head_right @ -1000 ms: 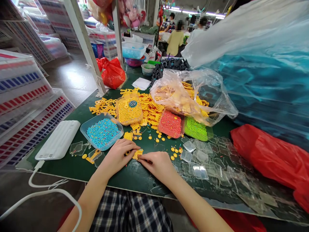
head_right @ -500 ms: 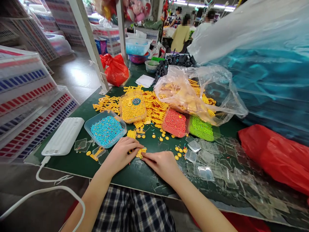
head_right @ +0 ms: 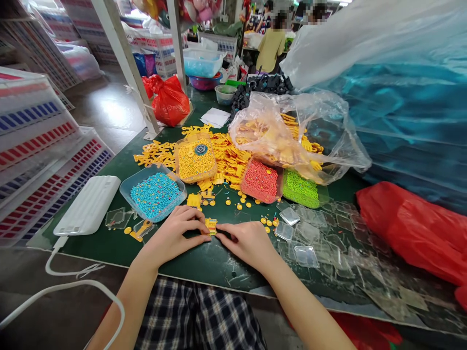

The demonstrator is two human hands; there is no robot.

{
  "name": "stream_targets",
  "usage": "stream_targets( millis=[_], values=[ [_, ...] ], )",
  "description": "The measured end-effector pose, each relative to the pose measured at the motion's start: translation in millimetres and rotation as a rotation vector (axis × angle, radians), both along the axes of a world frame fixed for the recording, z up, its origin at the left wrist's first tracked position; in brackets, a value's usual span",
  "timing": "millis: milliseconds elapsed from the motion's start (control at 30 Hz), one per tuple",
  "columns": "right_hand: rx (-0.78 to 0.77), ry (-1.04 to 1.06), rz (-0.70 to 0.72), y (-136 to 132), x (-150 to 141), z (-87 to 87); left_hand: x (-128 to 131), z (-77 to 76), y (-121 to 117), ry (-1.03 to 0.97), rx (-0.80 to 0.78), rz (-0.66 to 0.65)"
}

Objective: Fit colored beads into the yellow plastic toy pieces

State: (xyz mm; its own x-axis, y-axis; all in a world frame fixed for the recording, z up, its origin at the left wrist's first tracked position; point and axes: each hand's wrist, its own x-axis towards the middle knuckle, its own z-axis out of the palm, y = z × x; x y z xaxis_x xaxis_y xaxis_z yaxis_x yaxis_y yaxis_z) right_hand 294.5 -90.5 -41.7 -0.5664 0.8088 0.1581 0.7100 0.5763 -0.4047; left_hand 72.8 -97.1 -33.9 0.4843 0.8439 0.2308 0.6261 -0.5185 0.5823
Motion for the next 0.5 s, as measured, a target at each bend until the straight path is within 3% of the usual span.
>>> stream_targets(
  millis=[500],
  values=[
    [-0.052, -0.203, -0.017, 1.3, -5.7, 6.5, 4.1, 3.4, -1.2, 0.108, 0.019, -0.085]
  ],
)
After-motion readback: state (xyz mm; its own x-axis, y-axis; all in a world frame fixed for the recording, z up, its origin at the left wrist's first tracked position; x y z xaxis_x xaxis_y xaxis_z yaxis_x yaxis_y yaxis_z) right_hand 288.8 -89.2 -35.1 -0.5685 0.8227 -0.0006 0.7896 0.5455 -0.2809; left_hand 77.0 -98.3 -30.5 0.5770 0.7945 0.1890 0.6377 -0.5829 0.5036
